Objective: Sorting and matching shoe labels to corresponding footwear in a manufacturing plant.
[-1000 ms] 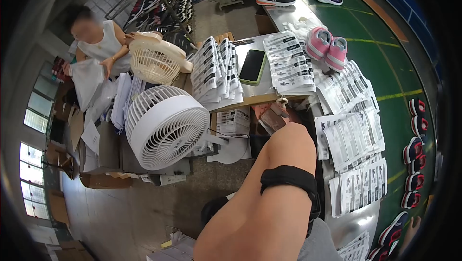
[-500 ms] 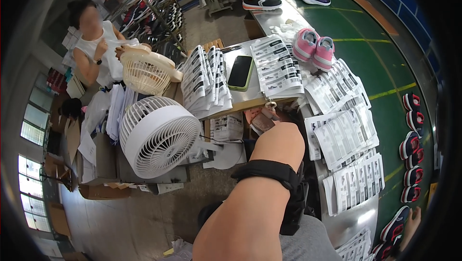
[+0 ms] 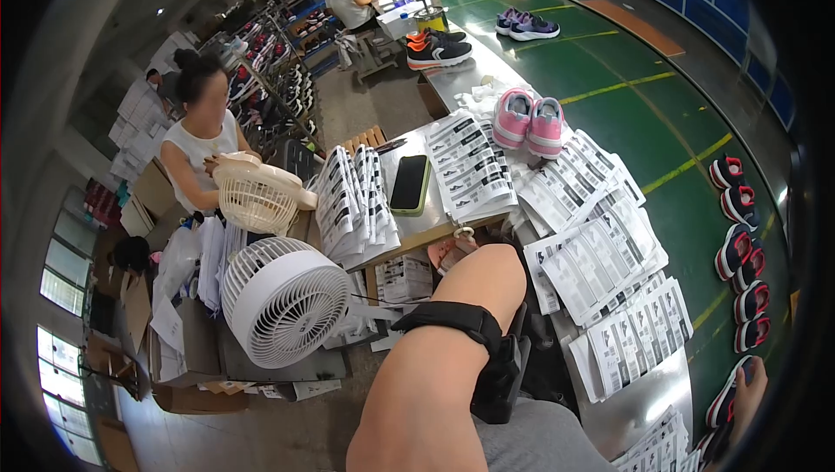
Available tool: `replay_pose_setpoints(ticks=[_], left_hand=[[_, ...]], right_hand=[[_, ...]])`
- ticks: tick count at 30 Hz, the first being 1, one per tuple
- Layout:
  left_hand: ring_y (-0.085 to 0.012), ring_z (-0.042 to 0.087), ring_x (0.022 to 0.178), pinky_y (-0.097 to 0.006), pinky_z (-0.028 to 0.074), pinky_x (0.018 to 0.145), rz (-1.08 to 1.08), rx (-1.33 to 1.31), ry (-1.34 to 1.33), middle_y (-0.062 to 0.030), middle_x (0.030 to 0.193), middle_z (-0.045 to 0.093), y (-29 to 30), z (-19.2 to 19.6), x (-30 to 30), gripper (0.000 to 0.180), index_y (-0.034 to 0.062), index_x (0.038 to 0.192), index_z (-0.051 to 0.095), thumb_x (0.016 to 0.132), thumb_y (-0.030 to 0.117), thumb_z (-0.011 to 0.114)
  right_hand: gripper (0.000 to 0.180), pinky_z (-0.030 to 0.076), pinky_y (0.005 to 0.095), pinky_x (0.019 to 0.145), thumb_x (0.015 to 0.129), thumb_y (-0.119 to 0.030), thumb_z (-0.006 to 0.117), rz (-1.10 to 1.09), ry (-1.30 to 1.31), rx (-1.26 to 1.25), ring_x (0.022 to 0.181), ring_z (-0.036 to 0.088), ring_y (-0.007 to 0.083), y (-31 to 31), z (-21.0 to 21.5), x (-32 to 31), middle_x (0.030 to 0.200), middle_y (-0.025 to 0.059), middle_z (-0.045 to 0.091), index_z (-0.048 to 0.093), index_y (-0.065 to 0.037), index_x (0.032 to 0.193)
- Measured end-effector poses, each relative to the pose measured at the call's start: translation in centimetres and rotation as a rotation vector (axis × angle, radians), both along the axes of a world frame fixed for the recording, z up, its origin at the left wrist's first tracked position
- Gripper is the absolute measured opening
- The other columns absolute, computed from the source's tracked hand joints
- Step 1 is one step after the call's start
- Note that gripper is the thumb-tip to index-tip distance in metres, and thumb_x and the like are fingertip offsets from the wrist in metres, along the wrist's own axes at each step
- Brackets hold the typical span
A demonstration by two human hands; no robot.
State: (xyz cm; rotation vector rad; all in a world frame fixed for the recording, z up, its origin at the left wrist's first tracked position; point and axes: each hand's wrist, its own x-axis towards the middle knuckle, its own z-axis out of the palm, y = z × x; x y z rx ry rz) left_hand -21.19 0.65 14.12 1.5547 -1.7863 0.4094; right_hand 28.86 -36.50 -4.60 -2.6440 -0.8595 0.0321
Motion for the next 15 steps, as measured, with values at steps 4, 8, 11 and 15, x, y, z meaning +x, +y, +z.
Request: replay_pose_setpoints(ticks=[4, 8, 11, 15], left_hand=[[-0.0204, 0.052, 0.097, -0.035, 0.040, 0.072, -0.045, 0.154, 0.082, -0.0022, 0.100, 0.059, -0.4, 1.8, 1.0, 0.014, 0.0153, 0.084, 0.065, 0.083, 0.026, 0.056], [-0.0173, 0.049, 0.091, -0.034, 0.037, 0.072, -0.189, 0.192, 0.185, 0.0009, 0.088, 0.052, 0.3, 0.8, 4.1, 0.019, 0.0162, 0.085, 0.061, 0.087, 0.034, 0.055], [-0.0201, 0.050, 0.109, -0.038, 0.039, 0.081, -0.243, 0.242, 0.050, -0.0064, 0.108, 0.057, 2.6, 0.0, 7.1, 0.026, 0.0118, 0.103, 0.060, 0.090, 0.028, 0.045], [-0.0221, 0.049, 0.115, -0.041, 0.039, 0.086, -0.271, 0.267, 0.003, -0.0093, 0.116, 0.057, 2.5, 0.6, 7.3, 0.030, 0.0103, 0.109, 0.060, 0.090, 0.026, 0.043]], right_hand=[[0.046, 0.042, 0.0393, 0.099, 0.084, -0.010, 0.069, 0.103, -0.074, -0.136, 0.115, 0.055, 0.0341, 3.0, 3.2, -4.9, 0.125, 0.0198, 0.057, 0.054, 0.003, 0.125], [0.044, 0.045, 0.0412, 0.091, 0.079, -0.022, 0.071, 0.149, -0.123, -0.055, 0.106, 0.058, 0.0381, 6.2, 6.8, -11.0, 0.112, 0.0211, 0.063, 0.060, 0.002, 0.115], [0.039, 0.048, 0.0426, 0.079, 0.078, -0.028, 0.072, 0.154, -0.053, -0.124, 0.090, 0.061, 0.0366, 8.5, 7.7, -12.4, 0.094, 0.0168, 0.065, 0.063, -0.001, 0.105], [0.043, 0.049, 0.0418, 0.077, 0.079, -0.034, 0.071, 0.158, 0.022, -0.243, 0.089, 0.063, 0.0343, 6.8, 8.3, -13.4, 0.094, 0.0161, 0.066, 0.064, -0.002, 0.107]])
